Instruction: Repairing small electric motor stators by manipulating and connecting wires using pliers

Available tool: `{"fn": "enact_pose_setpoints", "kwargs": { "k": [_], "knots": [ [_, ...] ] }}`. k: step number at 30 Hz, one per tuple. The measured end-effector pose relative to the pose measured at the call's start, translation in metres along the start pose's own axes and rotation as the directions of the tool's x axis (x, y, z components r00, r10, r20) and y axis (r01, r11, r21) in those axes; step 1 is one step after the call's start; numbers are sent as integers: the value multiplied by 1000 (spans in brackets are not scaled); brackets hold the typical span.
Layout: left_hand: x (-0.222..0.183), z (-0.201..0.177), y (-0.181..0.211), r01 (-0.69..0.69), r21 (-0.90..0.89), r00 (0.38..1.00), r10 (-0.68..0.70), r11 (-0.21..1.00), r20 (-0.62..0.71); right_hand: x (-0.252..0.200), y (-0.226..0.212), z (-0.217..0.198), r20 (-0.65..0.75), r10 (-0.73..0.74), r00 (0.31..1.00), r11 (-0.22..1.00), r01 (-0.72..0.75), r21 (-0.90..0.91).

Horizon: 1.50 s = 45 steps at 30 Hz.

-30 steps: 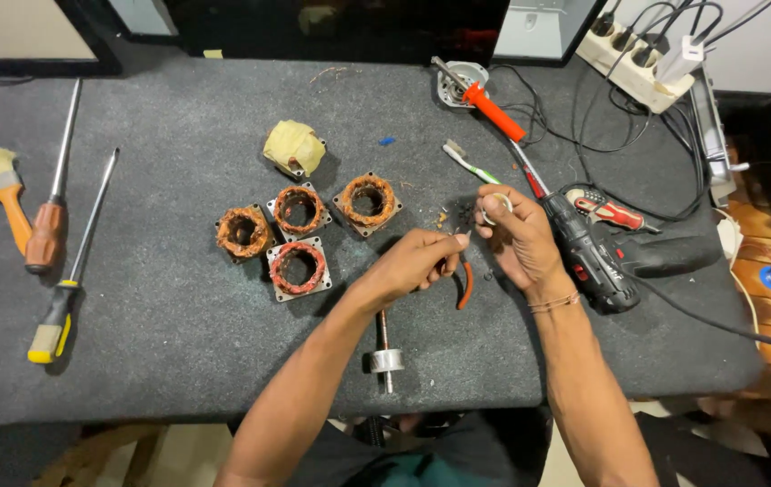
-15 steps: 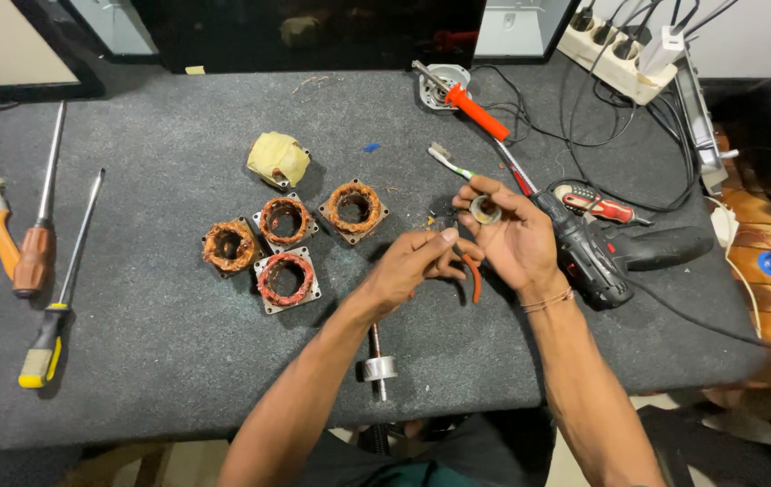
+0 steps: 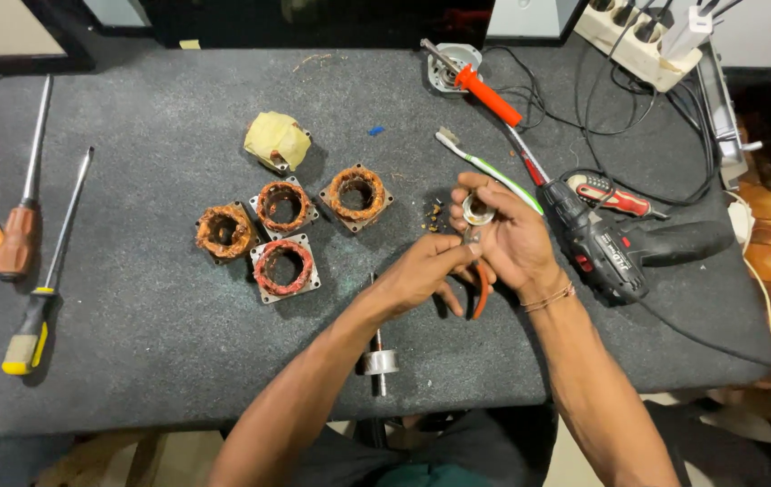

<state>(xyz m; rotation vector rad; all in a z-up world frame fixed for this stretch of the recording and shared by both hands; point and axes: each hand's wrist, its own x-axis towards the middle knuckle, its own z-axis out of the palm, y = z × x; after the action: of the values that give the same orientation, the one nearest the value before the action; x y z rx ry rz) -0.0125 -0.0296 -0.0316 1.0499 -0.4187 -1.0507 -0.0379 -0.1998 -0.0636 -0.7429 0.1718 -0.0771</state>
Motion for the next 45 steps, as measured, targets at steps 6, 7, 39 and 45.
{"fn": "enact_pose_setpoints", "kwargs": {
  "k": [6, 7, 39, 45],
  "knots": [
    [9, -7, -17, 32, 22, 999, -32, 999, 9, -2, 0, 2, 71, -24, 997, 997, 29, -72],
    [7, -6, -16, 45, 58, 999, -45, 997, -7, -2, 2, 1, 79, -32, 996, 996, 38, -78],
    [0, 5, -12, -8, 96, 1000, 5, 995, 27, -14, 10, 18, 210, -231, 950, 913, 286, -291],
    [5, 1, -21, -8, 82, 999, 10, 997, -34, -11, 15, 12, 190, -248, 950, 898, 299, -324]
  ]
}}
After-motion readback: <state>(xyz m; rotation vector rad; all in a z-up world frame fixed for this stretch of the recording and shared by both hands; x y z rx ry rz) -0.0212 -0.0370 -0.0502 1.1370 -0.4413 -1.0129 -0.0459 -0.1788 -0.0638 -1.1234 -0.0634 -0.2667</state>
